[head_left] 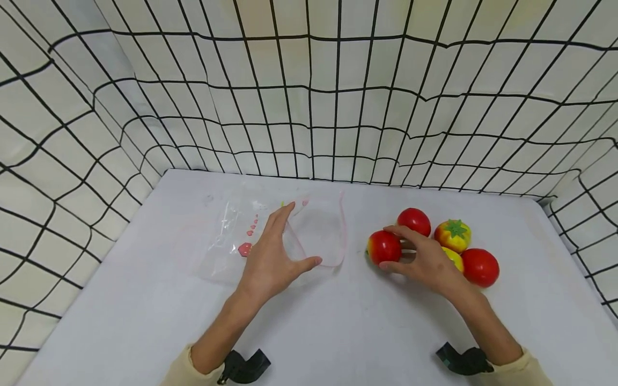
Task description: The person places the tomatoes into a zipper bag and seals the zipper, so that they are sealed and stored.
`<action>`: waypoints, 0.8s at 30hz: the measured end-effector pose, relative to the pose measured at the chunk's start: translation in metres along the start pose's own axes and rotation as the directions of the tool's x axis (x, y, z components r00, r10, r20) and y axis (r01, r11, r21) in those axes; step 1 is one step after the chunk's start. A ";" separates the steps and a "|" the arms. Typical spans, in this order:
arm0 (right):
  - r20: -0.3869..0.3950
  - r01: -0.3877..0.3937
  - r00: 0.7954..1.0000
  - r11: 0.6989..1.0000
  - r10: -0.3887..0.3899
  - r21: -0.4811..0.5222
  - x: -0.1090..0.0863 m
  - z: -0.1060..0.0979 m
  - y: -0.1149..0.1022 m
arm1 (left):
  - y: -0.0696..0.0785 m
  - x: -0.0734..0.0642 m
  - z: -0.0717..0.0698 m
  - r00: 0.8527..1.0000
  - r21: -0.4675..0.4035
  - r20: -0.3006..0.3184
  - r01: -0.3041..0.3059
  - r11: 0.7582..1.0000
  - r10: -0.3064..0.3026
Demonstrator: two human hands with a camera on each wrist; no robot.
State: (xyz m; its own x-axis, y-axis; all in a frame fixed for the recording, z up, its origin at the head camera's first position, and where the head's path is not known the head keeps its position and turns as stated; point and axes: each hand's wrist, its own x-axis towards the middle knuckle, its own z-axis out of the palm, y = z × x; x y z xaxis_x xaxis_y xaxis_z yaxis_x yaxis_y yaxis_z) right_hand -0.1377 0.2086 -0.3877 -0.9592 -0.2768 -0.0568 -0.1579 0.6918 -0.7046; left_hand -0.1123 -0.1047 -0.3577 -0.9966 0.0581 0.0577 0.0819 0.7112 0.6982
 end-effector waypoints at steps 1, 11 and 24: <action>-0.005 0.003 1.000 1.000 -0.003 0.011 0.000 0.001 0.000 | -0.001 0.000 0.000 1.000 0.003 0.001 0.001 1.000 -0.001; -0.054 0.043 0.998 0.995 -0.038 0.091 0.003 0.012 -0.002 | -0.003 -0.002 -0.001 1.000 0.019 0.009 0.022 1.000 -0.022; -0.147 0.056 0.989 0.988 -0.034 0.145 0.005 0.018 -0.005 | -0.003 0.001 0.005 1.000 0.036 0.005 -0.001 0.999 0.001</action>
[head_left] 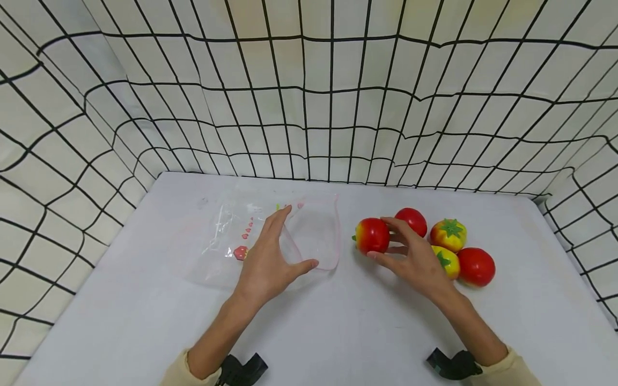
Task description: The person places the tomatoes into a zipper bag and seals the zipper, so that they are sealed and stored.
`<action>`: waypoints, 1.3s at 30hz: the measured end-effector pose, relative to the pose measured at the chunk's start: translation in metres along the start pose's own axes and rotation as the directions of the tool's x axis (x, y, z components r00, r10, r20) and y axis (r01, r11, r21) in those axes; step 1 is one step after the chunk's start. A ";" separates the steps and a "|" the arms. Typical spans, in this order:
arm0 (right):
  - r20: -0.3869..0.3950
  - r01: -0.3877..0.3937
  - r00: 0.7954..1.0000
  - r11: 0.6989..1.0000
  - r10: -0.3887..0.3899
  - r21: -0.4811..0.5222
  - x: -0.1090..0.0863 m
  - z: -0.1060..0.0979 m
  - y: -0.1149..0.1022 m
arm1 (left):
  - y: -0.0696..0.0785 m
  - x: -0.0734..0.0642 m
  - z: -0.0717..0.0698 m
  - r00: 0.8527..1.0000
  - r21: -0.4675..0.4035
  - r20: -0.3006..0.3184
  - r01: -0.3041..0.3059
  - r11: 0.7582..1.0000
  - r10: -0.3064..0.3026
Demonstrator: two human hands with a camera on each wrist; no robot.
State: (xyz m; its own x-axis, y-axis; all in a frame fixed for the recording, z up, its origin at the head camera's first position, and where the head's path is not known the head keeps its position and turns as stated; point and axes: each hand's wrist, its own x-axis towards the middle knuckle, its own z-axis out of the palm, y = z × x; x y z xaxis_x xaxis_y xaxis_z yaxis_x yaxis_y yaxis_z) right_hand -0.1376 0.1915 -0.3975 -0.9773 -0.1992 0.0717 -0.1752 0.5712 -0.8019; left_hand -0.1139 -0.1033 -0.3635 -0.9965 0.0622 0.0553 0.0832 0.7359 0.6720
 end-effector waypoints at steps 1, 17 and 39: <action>-0.004 0.005 1.000 1.000 -0.005 0.011 0.000 0.001 -0.001 | 0.000 0.000 0.000 1.000 0.001 -0.002 -0.003 1.000 0.003; -0.012 0.026 1.000 0.994 -0.025 0.106 0.004 0.008 -0.005 | 0.001 0.000 0.002 1.000 -0.012 0.002 -0.012 1.000 0.012; 0.052 -0.002 0.999 0.989 -0.006 0.148 0.010 0.025 -0.014 | 0.001 -0.002 0.003 1.000 -0.009 0.006 -0.027 1.000 0.027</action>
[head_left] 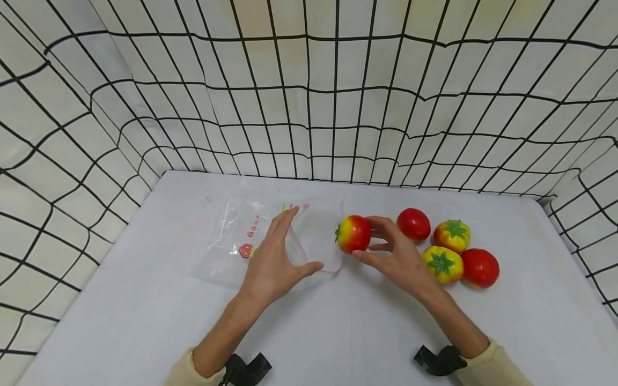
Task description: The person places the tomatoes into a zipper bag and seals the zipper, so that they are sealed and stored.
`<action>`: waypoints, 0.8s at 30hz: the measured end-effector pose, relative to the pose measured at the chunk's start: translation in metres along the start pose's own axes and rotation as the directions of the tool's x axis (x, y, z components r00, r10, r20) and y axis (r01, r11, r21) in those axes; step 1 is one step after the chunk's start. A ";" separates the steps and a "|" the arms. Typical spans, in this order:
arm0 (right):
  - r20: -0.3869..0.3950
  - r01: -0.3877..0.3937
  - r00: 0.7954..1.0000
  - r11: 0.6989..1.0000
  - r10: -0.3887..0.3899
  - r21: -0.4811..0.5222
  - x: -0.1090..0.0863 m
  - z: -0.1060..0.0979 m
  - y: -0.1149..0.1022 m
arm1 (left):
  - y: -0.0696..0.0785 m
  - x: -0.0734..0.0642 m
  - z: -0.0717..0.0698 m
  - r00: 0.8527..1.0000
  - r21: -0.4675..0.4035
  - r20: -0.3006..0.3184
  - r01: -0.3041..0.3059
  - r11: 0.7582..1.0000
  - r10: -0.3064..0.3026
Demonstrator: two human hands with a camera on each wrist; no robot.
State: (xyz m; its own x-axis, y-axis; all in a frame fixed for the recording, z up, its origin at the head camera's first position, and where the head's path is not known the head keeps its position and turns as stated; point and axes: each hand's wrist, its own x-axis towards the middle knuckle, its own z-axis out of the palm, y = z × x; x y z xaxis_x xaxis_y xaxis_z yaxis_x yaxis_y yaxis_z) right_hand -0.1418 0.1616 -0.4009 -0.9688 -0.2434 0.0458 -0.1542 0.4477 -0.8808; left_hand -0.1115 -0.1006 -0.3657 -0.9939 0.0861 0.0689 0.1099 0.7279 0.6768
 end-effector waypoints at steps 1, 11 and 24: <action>-0.002 0.008 1.000 1.000 -0.008 -0.007 0.000 0.001 0.000 | 0.000 0.000 0.000 1.000 0.002 0.001 -0.002 1.000 0.002; -0.013 0.065 0.998 0.998 -0.065 -0.022 0.005 0.011 -0.006 | -0.001 0.001 0.002 1.000 0.017 0.002 0.003 1.000 -0.003; -0.027 0.067 0.997 0.997 -0.068 -0.033 0.008 0.023 -0.009 | -0.001 0.001 0.004 1.000 0.022 0.000 -0.008 1.000 0.008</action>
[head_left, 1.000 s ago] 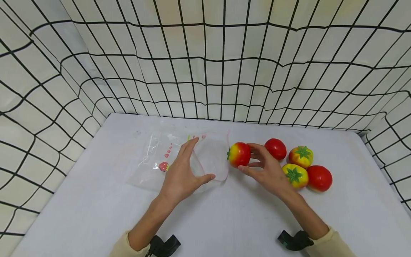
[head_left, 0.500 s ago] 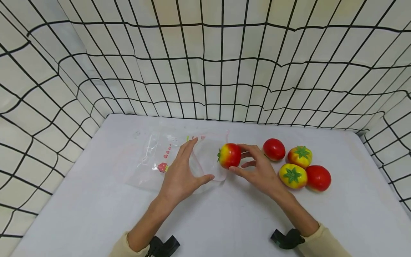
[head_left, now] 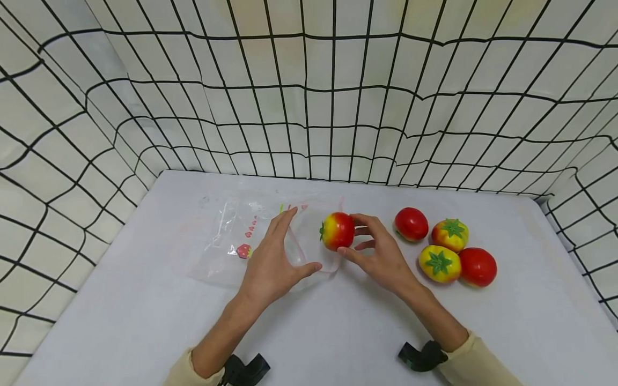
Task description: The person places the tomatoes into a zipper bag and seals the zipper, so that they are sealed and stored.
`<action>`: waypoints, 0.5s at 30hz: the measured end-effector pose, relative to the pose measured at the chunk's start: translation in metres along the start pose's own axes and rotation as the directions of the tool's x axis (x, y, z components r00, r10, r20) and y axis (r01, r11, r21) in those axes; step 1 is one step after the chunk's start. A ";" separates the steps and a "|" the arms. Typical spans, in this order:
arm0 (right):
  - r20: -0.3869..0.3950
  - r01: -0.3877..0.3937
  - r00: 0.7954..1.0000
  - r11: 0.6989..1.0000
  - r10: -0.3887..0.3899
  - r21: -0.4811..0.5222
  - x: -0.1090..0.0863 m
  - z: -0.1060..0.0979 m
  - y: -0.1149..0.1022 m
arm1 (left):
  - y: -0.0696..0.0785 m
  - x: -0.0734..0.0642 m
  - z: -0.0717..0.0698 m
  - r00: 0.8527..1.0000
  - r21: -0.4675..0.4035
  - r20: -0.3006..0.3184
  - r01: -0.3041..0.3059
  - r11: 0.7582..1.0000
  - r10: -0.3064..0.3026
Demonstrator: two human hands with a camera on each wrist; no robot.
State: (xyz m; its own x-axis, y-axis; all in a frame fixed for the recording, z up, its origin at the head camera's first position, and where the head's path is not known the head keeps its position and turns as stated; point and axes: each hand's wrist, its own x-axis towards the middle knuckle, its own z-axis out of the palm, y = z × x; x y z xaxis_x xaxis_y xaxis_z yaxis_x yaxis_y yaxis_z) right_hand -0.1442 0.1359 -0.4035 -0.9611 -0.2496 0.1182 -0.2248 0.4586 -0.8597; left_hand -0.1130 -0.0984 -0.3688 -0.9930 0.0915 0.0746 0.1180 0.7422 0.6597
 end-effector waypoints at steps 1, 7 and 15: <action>-0.002 0.001 1.000 1.000 -0.001 0.000 0.001 0.001 0.000 | 0.000 0.000 0.000 1.000 -0.001 -0.001 -0.002 1.000 0.002; -0.010 0.008 1.000 1.000 -0.008 -0.003 0.003 0.005 -0.002 | 0.000 0.000 0.001 1.000 -0.010 -0.003 0.002 1.000 -0.002; -0.012 0.024 1.000 1.000 -0.024 -0.019 0.006 0.008 -0.001 | 0.000 0.000 0.001 1.000 -0.010 -0.001 0.001 1.000 -0.001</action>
State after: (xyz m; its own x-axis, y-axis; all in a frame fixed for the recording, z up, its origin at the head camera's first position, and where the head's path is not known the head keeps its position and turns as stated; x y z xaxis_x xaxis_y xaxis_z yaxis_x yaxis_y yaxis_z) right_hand -0.1481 0.1272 -0.4062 -0.9574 -0.2500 0.1449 -0.2505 0.4683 -0.8473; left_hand -0.1135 -0.0981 -0.3693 -0.9932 0.0902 0.0742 0.1166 0.7356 0.6673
